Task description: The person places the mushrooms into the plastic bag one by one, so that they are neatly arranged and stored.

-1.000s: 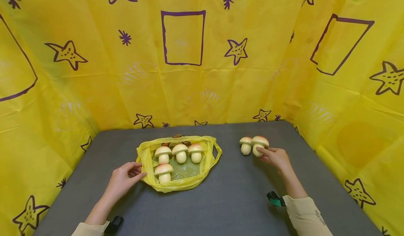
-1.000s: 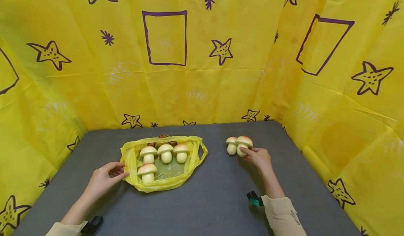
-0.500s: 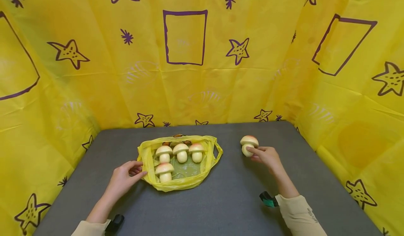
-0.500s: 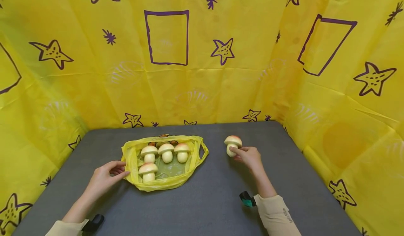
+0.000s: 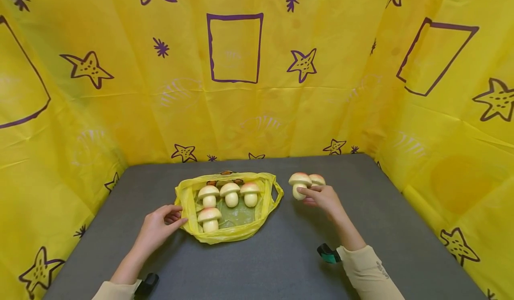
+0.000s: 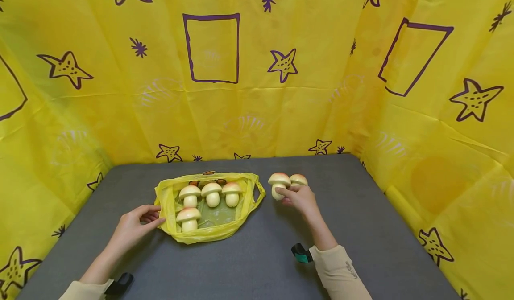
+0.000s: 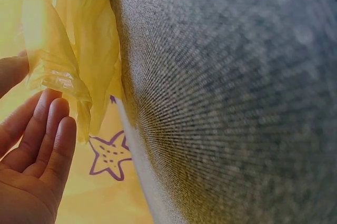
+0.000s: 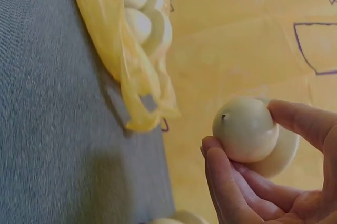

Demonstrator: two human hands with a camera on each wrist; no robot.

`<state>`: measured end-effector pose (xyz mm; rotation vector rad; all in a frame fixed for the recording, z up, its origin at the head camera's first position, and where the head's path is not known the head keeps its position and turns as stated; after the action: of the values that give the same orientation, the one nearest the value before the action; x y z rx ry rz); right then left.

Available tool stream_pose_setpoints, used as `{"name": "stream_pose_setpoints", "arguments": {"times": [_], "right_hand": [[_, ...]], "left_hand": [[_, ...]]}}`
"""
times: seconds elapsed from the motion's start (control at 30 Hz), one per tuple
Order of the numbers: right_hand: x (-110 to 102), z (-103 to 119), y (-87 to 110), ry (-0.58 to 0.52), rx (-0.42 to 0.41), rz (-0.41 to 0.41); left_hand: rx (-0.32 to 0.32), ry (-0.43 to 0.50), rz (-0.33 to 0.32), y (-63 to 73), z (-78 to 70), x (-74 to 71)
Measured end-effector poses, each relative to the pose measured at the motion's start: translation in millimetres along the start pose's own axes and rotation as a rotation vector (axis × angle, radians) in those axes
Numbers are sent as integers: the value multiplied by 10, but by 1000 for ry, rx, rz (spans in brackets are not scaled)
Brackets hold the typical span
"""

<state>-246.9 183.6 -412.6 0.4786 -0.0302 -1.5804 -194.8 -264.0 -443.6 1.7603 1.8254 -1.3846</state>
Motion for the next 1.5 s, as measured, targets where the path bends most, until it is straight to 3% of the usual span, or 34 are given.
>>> {"name": "stream_pose_setpoints", "arguments": {"times": [0.93, 1.5], "right_hand": [[604, 164, 29, -34, -20, 131], [943, 205, 38, 5, -14, 149]], "left_hand": [[6, -5, -8, 12, 19, 6], [-11, -4, 8, 43, 46, -5]]}}
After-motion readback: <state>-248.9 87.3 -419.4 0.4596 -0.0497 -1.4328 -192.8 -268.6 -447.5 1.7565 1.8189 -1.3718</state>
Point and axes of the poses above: each hand's wrist, its own y-axis away from the middle knuckle, its own x-axis out of the palm, z = x × y, the point moved 2 cm from there along -y, towards the middle knuckle, and after that the axes turned 9 degrees about x, right-handed, at the moved point
